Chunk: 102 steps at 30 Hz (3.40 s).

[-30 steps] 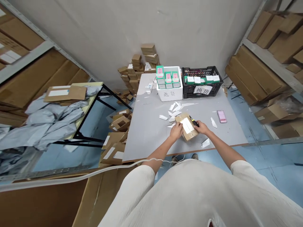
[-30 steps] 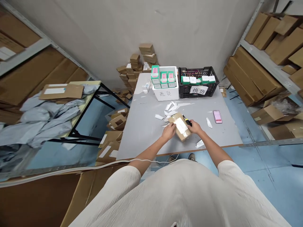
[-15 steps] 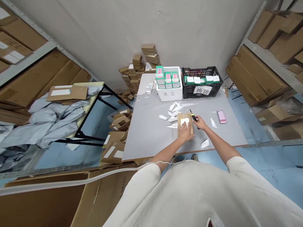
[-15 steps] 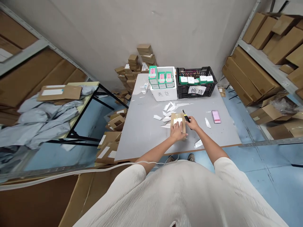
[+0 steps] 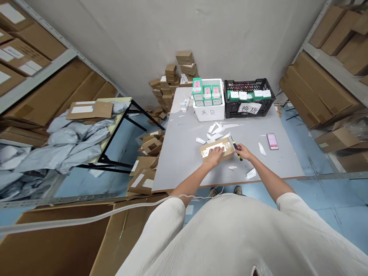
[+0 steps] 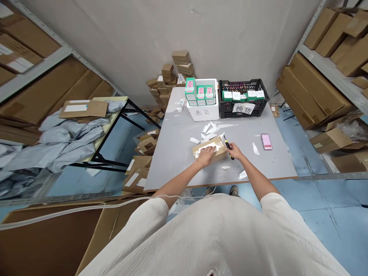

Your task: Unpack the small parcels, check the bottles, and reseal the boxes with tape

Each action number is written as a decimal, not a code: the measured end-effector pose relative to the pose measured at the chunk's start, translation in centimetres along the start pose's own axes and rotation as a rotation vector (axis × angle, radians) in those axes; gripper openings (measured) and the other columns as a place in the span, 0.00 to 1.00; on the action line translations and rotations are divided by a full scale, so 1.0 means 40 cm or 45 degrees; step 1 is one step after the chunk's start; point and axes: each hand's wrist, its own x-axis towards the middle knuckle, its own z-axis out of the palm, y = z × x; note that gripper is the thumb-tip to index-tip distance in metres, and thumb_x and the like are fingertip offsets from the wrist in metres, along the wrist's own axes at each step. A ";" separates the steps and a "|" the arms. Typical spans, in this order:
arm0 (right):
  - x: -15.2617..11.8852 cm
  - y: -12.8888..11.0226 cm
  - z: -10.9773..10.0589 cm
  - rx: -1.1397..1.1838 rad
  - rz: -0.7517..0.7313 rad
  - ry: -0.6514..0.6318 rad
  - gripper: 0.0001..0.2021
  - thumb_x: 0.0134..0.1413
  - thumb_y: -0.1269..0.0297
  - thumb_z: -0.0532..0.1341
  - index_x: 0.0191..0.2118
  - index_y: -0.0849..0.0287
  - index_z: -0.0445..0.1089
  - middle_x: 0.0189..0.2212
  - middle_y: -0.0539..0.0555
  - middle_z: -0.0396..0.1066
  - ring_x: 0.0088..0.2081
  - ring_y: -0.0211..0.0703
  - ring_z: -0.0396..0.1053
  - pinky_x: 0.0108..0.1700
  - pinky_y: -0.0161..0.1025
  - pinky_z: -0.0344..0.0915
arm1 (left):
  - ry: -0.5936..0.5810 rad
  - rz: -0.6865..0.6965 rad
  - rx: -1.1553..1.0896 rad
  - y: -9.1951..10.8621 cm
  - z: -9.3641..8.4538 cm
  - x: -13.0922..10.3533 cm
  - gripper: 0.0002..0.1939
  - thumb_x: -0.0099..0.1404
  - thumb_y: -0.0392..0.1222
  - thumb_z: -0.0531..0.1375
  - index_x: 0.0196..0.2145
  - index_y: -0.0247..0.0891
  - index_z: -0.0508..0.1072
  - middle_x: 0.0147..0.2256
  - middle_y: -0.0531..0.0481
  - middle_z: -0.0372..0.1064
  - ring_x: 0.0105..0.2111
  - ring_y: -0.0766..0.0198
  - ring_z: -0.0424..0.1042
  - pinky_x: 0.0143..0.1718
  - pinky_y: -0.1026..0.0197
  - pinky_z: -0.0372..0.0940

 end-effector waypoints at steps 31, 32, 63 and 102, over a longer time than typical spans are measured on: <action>0.058 -0.045 -0.095 -1.048 -0.297 -0.191 0.18 0.69 0.59 0.58 0.55 0.46 0.83 0.49 0.59 0.83 0.53 0.60 0.75 0.61 0.57 0.63 | 0.064 -0.030 -0.035 0.071 -0.018 0.019 0.34 0.64 0.38 0.70 0.64 0.43 0.64 0.61 0.37 0.66 0.62 0.44 0.70 0.71 0.41 0.52; 0.060 -0.047 -0.100 -1.012 -0.286 -0.207 0.17 0.68 0.58 0.59 0.54 0.45 0.83 0.48 0.58 0.83 0.52 0.60 0.75 0.60 0.56 0.64 | 0.063 -0.031 -0.037 0.071 -0.017 0.019 0.33 0.64 0.38 0.70 0.63 0.43 0.64 0.61 0.37 0.66 0.62 0.44 0.70 0.72 0.41 0.52; -0.050 0.040 -0.123 -0.235 -0.100 -0.105 0.19 0.74 0.50 0.56 0.60 0.53 0.73 0.39 0.53 0.82 0.37 0.45 0.77 0.38 0.38 0.73 | 0.382 -0.155 -0.290 0.005 -0.028 0.052 0.32 0.75 0.37 0.56 0.74 0.43 0.60 0.71 0.35 0.59 0.67 0.41 0.65 0.66 0.43 0.61; -0.037 0.134 -0.035 -0.485 -0.367 0.283 0.23 0.68 0.51 0.61 0.63 0.55 0.75 0.55 0.62 0.76 0.57 0.58 0.74 0.63 0.54 0.71 | 0.294 -0.128 -0.259 -0.061 0.037 -0.014 0.41 0.73 0.60 0.61 0.76 0.40 0.61 0.80 0.35 0.43 0.81 0.41 0.39 0.80 0.34 0.34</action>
